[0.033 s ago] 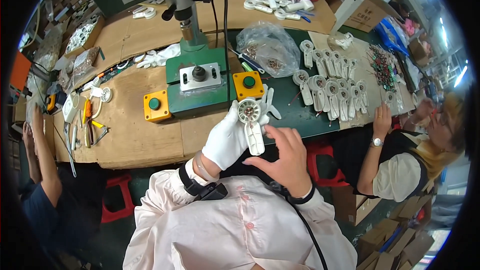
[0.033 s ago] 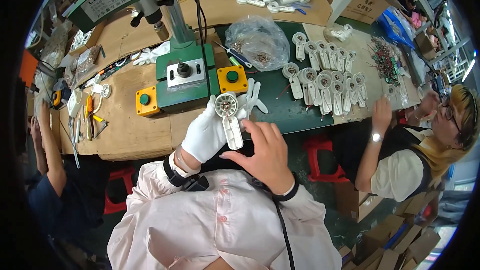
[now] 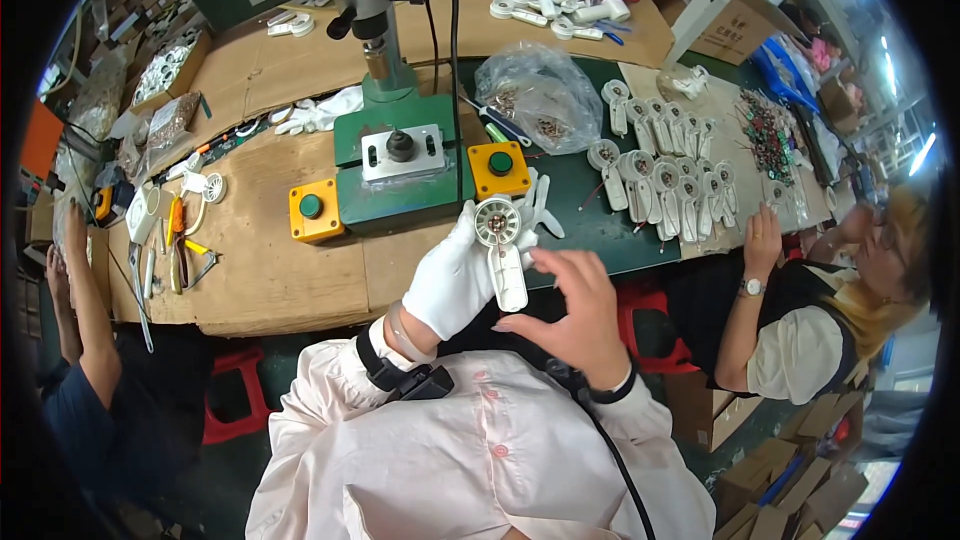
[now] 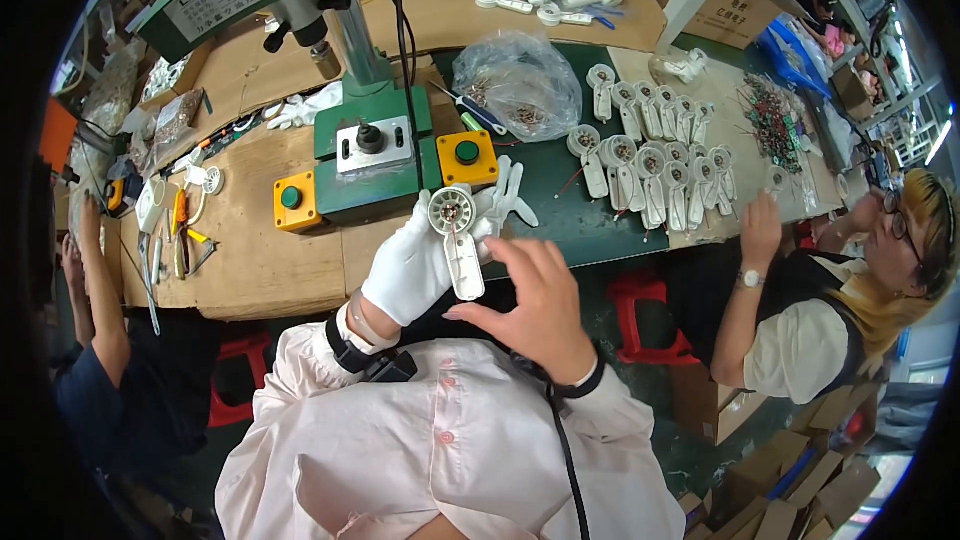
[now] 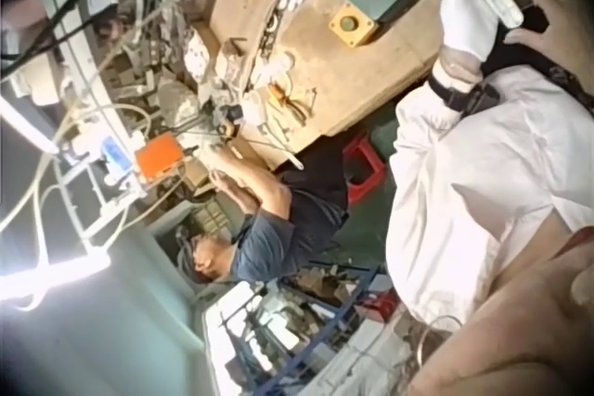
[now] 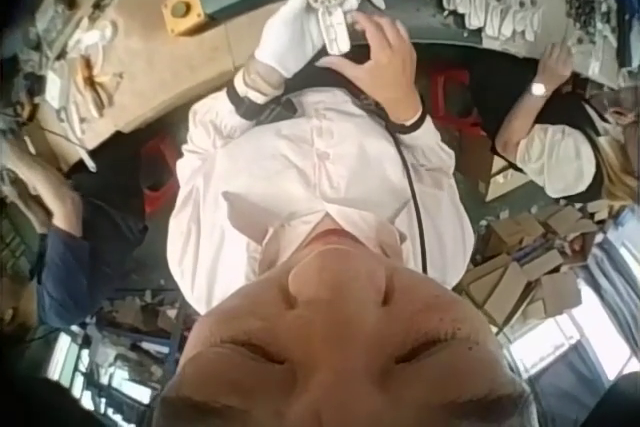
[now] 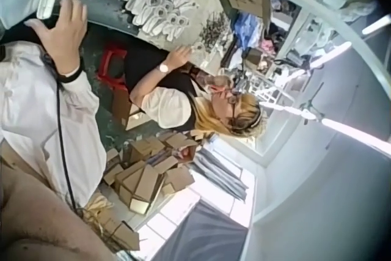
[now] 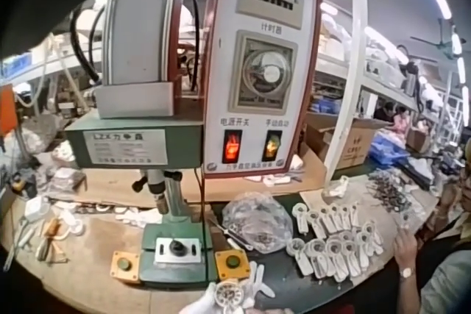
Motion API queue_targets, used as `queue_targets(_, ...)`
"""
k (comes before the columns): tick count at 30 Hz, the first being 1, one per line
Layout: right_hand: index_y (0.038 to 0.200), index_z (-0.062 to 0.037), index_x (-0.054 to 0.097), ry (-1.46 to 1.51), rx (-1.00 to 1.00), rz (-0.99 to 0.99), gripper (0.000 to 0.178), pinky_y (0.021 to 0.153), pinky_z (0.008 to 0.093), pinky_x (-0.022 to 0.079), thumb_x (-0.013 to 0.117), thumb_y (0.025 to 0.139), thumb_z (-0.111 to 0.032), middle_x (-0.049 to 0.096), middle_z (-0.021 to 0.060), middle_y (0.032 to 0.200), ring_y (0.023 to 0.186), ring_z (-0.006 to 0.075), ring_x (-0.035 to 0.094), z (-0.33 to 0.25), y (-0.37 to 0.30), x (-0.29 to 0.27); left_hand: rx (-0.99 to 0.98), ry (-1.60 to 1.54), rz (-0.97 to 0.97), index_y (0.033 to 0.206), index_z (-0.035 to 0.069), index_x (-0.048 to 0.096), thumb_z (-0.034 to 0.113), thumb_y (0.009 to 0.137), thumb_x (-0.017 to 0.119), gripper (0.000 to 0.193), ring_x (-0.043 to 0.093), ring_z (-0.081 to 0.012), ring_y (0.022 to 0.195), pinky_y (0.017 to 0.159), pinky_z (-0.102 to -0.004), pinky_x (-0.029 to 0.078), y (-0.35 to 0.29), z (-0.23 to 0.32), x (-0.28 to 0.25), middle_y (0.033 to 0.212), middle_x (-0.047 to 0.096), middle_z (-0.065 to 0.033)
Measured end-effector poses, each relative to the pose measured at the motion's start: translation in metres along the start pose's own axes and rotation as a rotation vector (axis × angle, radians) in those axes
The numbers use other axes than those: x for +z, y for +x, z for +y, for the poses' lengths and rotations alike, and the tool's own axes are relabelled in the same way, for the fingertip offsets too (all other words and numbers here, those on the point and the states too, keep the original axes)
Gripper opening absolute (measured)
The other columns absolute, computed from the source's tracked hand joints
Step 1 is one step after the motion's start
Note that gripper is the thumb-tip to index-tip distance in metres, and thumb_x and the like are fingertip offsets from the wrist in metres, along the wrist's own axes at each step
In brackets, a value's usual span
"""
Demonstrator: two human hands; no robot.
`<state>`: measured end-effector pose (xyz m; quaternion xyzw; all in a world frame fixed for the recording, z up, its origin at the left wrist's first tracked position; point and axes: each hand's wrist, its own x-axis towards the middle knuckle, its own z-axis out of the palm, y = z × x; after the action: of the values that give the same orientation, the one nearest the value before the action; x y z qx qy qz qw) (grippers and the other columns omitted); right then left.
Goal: The person assembles fan components by placing a motor into a housing, pressing two buttons on a machine, and wiping the assembly with a cloth before placing it on the table.
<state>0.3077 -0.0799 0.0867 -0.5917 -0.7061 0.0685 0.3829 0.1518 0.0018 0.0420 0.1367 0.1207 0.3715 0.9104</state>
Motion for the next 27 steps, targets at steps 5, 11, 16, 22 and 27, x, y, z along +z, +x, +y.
queue_targets(5,0.111,-0.0044,0.066,0.223,-0.113,-0.079,0.043,0.078,0.0352,0.048,0.08,0.071,-0.011,0.064,0.0098,0.097,0.088,0.027,0.06,0.03,0.026,-0.011,0.016,0.018,-0.037,0.14,0.005,0.042,0.047,0.104,0.037,0.057,0.06,-0.024,0.113,0.102,-0.0436,0.047,-0.01,0.003,-0.005,0.131,0.057,-0.0109)
queue_targets(11,0.114,-0.0044,0.066,0.195,-0.301,-0.128,0.041,0.084,0.0368,0.048,0.076,0.074,-0.006,0.066,0.0104,0.11,0.096,0.028,0.06,0.034,0.053,-0.003,0.01,0.063,-0.059,0.139,0.004,0.044,0.045,0.104,0.037,0.054,0.06,-0.0231,0.114,0.101,-0.0429,0.048,-0.017,0.007,-0.001,0.131,0.057,-0.0109)
queue_targets(16,0.119,-0.0049,0.064,0.224,-0.412,-0.214,0.049,0.087,0.0374,0.047,0.078,0.073,-0.01,0.066,0.0102,0.113,0.099,0.0287,0.06,0.011,0.072,0.003,0.054,0.04,-0.018,0.139,0.006,0.045,0.042,0.105,0.037,0.05,0.059,-0.0231,0.114,0.1,-0.0416,0.048,-0.028,0.013,0.001,0.132,0.057,-0.0106)
queue_targets(22,0.125,-0.0059,0.06,0.197,-0.474,-0.312,0.06,0.089,0.0388,0.047,0.082,0.07,-0.015,0.066,0.0104,0.114,0.101,0.0292,0.06,-0.008,0.087,0.017,0.115,0.105,-0.081,0.141,0.009,0.042,0.04,0.105,0.037,0.048,0.057,-0.0241,0.118,0.101,-0.0416,0.047,-0.037,0.025,-0.009,0.133,0.055,-0.0092)
queue_targets(27,0.126,-0.0067,0.059,0.238,-0.485,-0.352,0.062,0.087,0.0374,0.048,0.082,0.069,-0.014,0.064,0.01,0.118,0.099,0.0285,0.06,-0.013,0.102,0.029,0.11,0.023,-0.038,0.142,0.008,0.041,0.038,0.106,0.039,0.047,0.058,-0.0255,0.117,0.099,-0.0419,0.048,-0.045,0.039,-0.005,0.13,0.056,-0.0101)
